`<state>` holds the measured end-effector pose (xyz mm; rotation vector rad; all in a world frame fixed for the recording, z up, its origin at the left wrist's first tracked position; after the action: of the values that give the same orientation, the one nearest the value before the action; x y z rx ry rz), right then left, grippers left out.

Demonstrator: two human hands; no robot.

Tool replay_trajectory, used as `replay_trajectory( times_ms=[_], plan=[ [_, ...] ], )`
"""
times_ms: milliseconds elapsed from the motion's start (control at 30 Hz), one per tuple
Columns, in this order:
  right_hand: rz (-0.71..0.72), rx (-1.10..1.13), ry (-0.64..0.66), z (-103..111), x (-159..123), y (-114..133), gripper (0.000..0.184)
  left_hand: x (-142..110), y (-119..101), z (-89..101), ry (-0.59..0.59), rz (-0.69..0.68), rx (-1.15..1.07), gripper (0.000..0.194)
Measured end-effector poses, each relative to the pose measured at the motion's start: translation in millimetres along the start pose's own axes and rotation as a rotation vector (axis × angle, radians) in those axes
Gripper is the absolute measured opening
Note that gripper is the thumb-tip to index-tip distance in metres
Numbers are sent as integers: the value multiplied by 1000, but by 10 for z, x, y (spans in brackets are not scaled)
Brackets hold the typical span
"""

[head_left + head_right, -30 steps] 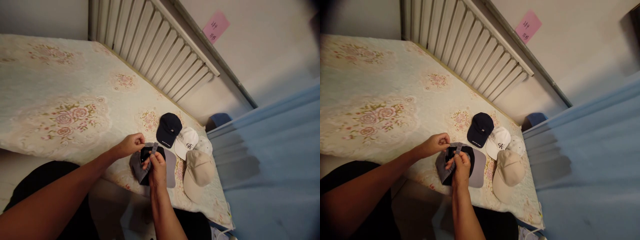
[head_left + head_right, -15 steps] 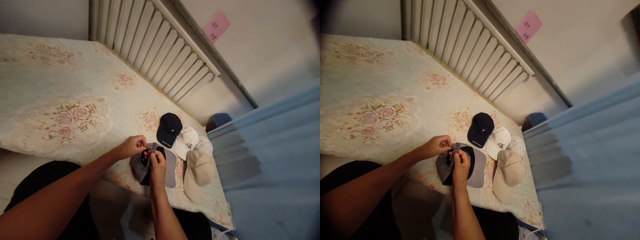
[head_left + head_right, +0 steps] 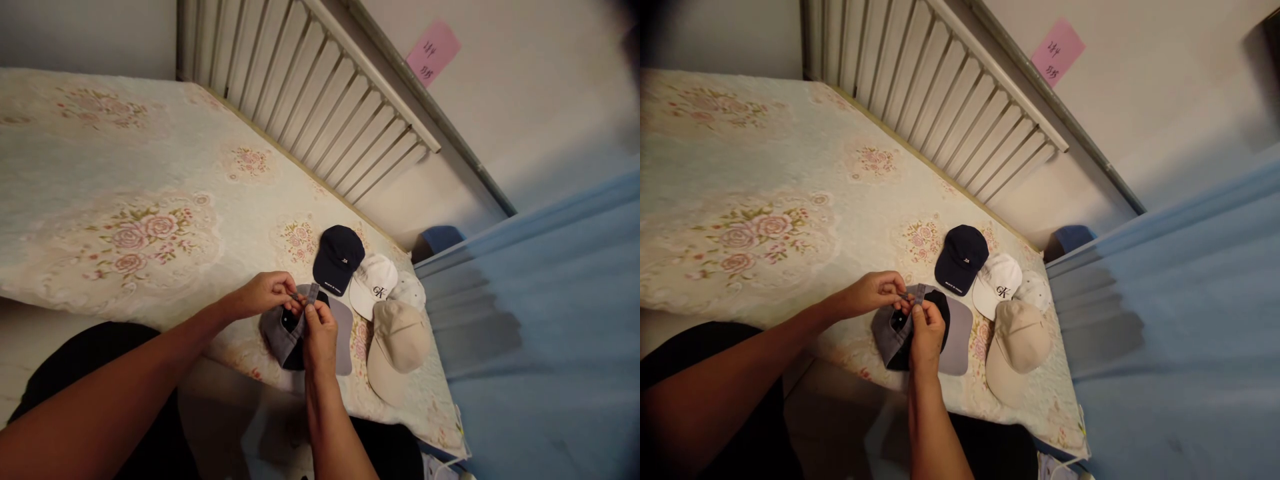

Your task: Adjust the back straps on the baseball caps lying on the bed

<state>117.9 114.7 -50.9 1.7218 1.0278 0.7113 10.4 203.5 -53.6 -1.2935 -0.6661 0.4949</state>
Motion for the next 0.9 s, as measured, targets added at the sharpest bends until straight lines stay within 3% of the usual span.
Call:
replay_trajectory(
  times_ms=[200, 500, 733, 900],
  plan=[
    [-64, 155, -6, 6, 21, -16, 15, -6, -59, -61, 93, -38, -35, 14],
    [-114, 218, -46, 9, 27, -36, 19, -68, -186, -196, 240, -72, -70, 18],
    [-91, 114, -96, 75, 14, -41, 16, -45, -5, -205, 188, 0, 14, 19],
    [-99, 143, -82, 43, 4, -63, 16, -44, -13, -200, 167, -28, 85, 18]
  ],
)
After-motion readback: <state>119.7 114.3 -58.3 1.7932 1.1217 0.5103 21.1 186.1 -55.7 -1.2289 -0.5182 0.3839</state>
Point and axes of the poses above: each hand's wrist, its own x-axis towards the middle knuckle, its own z-axis out of the back of the hand, y = z × x, the point moved 8 cm from there along x, towards the middle knuckle, and after that the axes turned 14 degrees about x, right-handed, at the moved point
